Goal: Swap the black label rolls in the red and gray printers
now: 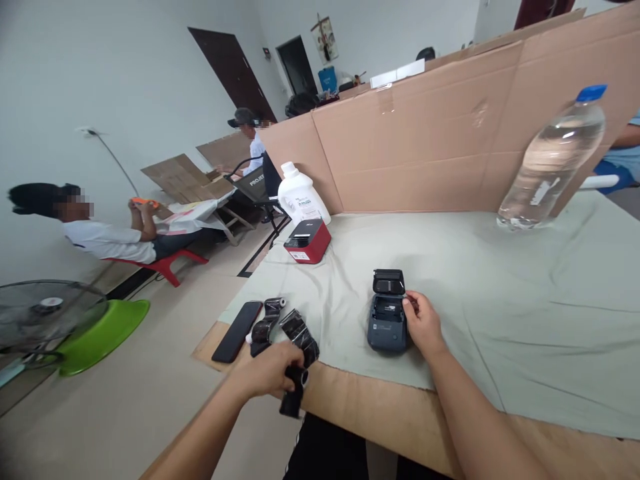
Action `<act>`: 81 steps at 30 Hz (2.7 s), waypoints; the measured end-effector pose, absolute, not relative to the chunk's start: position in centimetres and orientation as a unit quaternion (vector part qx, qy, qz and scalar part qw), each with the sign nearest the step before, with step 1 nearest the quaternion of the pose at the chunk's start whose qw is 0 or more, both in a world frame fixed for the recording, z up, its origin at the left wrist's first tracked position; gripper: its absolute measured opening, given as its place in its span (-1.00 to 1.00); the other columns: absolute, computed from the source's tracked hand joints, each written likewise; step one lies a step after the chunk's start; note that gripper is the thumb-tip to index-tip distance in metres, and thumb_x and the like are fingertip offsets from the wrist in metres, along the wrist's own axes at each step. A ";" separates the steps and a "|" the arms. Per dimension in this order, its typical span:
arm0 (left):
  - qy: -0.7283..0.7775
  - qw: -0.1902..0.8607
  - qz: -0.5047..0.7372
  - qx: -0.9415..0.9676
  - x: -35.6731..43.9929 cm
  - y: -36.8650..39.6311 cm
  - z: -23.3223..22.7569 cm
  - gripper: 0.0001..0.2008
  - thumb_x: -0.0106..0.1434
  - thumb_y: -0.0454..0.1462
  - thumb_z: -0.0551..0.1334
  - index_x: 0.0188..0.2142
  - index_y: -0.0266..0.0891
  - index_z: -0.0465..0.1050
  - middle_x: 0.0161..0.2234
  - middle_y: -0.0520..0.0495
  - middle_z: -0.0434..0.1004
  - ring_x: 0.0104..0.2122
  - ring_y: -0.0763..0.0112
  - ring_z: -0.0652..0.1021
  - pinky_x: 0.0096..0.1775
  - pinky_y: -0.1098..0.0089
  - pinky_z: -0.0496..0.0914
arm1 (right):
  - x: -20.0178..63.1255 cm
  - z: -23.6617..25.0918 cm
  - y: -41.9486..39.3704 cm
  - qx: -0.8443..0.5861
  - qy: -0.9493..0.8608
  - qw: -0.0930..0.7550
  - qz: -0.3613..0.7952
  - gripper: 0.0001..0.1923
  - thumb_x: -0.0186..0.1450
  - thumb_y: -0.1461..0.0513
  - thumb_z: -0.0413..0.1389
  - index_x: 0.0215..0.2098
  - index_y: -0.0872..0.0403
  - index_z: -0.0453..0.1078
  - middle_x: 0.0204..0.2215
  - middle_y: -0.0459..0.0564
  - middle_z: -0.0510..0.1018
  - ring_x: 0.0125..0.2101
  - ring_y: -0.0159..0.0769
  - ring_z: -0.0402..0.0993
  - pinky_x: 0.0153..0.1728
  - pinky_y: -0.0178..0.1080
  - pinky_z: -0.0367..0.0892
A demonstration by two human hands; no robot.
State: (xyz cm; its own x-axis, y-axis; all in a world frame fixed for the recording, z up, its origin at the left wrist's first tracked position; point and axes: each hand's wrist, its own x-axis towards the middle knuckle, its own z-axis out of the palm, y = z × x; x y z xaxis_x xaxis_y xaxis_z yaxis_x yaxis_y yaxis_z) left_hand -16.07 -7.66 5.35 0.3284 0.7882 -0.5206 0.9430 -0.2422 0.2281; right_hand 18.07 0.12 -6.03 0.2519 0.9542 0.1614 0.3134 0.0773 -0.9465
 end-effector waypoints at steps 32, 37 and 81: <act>0.489 0.132 0.061 0.860 2.2 1.4 3.1 -0.69 0.30 -0.17 0.18 0.00 -0.19 0.44 -0.07 -0.12 0.47 0.01 0.16 0.35 0.03 0.16 0.26 | 17.8 -5.4 -0.1 -0.602 -0.516 0.512 0.331 -0.56 0.27 -0.05 -0.04 -0.12 0.07 0.40 -0.15 0.10 0.57 -0.24 -0.17 0.49 -0.13 -0.08 0.38; 0.487 0.164 0.134 0.847 1.5 1.1 2.8 -0.68 0.29 -0.21 0.19 0.04 -0.16 0.41 -0.02 -0.11 0.43 0.00 0.22 0.38 0.06 0.20 0.28 | 17.7 -5.6 -0.1 -0.603 -0.517 0.508 0.333 -0.56 0.28 -0.05 -0.05 -0.10 0.07 0.39 -0.17 0.09 0.56 -0.25 -0.18 0.48 -0.14 -0.08 0.38; 0.389 0.343 0.448 0.728 -0.6 -0.1 -2.4 -0.53 0.33 -0.04 0.08 0.12 -0.25 0.32 -0.01 -0.24 0.39 -0.01 0.17 0.43 0.03 0.15 0.33 | 17.1 -3.3 -1.7 -0.545 -0.526 0.502 0.417 -0.42 0.17 -0.08 0.12 0.05 0.06 0.29 -0.06 0.11 0.50 -0.06 -0.10 0.45 -0.03 -0.04 0.37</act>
State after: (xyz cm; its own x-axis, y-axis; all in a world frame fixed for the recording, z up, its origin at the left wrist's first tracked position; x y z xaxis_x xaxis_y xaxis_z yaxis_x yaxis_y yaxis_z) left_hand -0.62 -0.12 -2.38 0.2965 0.8741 0.3847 0.2597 -0.4614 0.8483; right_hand 17.07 -1.66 -3.33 0.0979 0.9924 0.0742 0.1537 0.0585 -0.9864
